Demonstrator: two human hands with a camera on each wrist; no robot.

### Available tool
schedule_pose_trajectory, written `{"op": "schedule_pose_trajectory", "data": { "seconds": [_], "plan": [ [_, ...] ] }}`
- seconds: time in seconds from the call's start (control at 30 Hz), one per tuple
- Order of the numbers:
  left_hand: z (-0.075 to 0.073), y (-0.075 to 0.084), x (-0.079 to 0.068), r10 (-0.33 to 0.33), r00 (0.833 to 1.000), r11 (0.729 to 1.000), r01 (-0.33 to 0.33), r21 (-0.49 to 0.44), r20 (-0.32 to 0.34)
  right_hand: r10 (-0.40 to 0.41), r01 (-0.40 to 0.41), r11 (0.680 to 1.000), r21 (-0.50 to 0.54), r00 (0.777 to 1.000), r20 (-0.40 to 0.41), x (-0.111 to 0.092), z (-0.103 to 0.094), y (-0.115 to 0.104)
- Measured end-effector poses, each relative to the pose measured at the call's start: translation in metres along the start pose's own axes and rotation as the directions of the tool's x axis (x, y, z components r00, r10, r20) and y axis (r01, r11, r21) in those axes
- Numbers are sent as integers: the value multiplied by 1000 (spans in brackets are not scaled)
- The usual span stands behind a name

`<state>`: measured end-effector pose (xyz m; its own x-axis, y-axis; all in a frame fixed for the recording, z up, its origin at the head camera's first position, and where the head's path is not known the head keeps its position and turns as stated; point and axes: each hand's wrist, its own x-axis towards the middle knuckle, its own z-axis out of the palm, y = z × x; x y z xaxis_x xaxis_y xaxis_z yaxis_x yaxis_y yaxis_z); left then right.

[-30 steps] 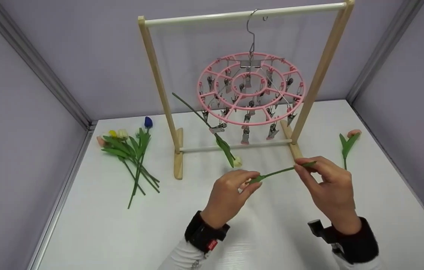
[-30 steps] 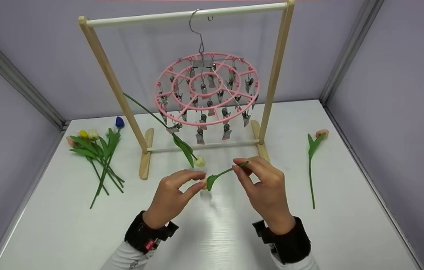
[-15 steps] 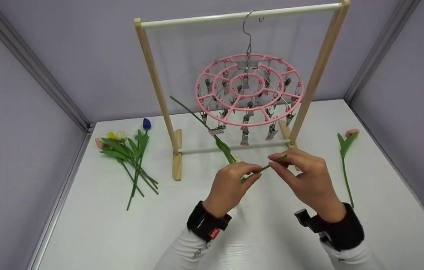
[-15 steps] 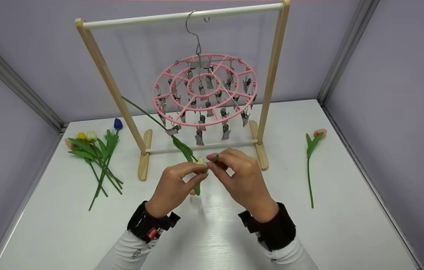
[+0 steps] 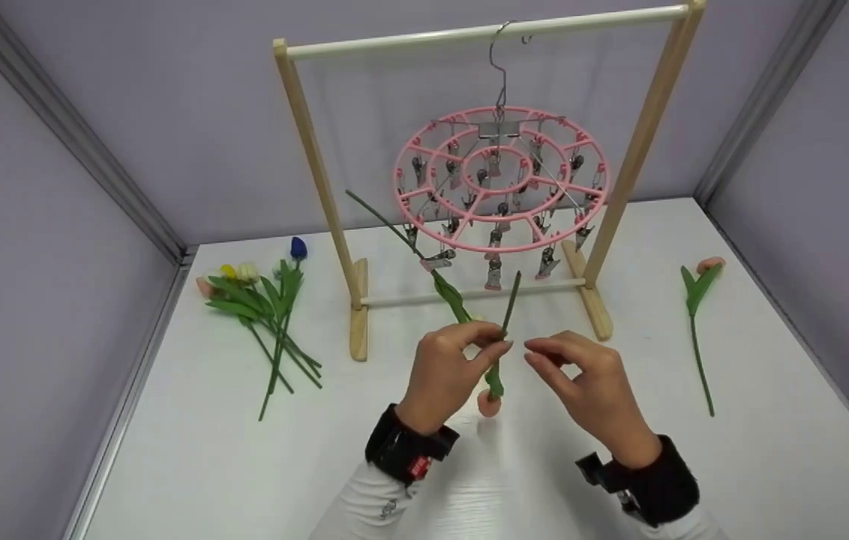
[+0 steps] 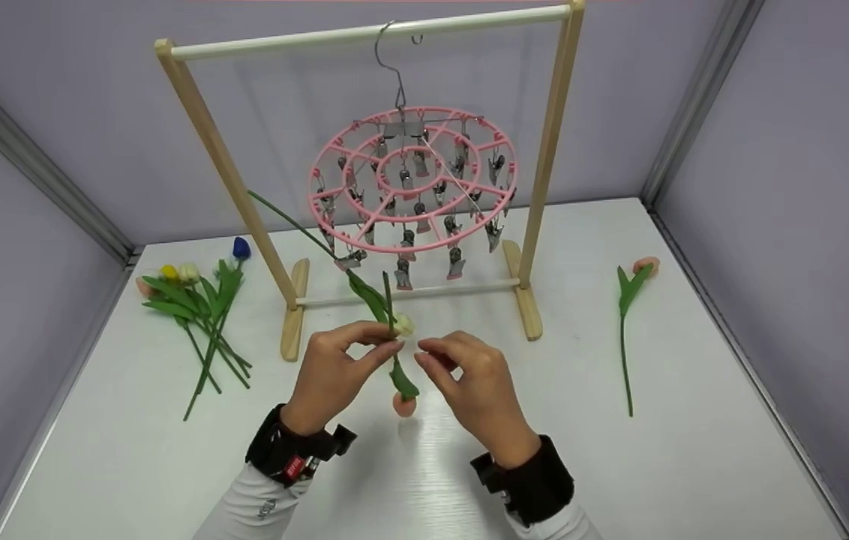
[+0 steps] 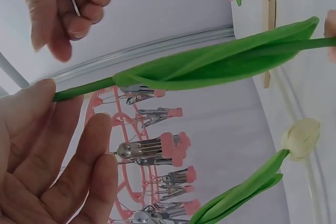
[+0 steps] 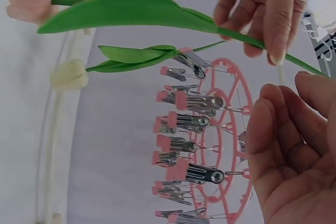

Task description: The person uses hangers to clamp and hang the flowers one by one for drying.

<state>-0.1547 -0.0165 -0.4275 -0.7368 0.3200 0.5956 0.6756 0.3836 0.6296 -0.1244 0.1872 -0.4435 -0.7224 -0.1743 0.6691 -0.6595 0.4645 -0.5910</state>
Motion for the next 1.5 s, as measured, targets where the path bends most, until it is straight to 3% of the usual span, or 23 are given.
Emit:
{"op": "schedule_pose_trajectory", "data": {
  "seconds": [0.2,0.47,0.83,1.2,1.33,1.5],
  "plan": [
    [-3,2,2,-15,1000,1000,15,-25,-8,22,-23,1000,4,997,69,-7,12,6],
    [-4,4,4,-29,999,994,25,-103,-35,46,-46,999,0,996,81,-6,20,7],
    [-10,9,6,-77,996,977,67,-204,-41,16,-15,1000,-14,997,81,-4,25,3],
    [-14,9,8,-123,992,972,115,-205,-29,7,-2,999,-42,994,108,2,22,4],
    [-16,9,11,-128,991,975,120,-186,-28,52,-49,999,-20,991,126,10,17,9],
    [-21,7,17,-127,991,981,119,-153,-47,139,-130,988,-88,985,99,37,12,19]
  ]
}}
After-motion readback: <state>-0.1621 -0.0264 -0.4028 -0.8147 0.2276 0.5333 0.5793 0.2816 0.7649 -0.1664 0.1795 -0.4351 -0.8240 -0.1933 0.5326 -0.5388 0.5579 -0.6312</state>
